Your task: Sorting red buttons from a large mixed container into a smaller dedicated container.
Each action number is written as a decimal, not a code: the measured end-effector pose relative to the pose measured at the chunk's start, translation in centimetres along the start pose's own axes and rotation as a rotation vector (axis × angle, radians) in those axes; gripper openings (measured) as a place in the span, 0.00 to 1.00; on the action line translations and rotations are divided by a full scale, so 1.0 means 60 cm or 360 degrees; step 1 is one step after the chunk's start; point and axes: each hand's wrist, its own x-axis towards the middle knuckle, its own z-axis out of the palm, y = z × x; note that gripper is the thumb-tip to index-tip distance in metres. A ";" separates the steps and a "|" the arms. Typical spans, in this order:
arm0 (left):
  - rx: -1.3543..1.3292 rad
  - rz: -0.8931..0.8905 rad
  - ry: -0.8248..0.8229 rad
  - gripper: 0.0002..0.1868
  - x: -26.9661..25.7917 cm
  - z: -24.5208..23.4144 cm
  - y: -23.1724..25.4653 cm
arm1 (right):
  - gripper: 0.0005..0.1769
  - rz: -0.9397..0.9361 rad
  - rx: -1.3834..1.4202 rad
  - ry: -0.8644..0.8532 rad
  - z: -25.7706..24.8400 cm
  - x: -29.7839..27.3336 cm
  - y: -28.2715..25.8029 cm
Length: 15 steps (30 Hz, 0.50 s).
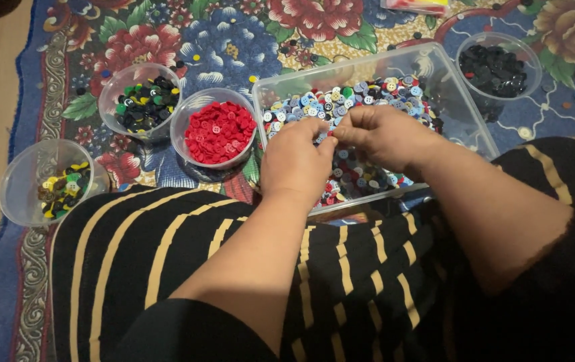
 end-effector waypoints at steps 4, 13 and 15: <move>0.0033 0.0087 0.0209 0.10 0.017 0.027 -0.026 | 0.11 0.0075 -0.0155 0.0078 -0.010 -0.006 -0.022; -0.0006 -0.0416 0.1124 0.07 0.041 -0.024 -0.066 | 0.14 -0.0146 -0.1013 0.0679 -0.087 0.043 0.043; -0.0031 -0.0578 0.1049 0.07 0.043 -0.021 -0.067 | 0.16 -0.0377 -0.1216 0.0654 -0.085 0.057 0.055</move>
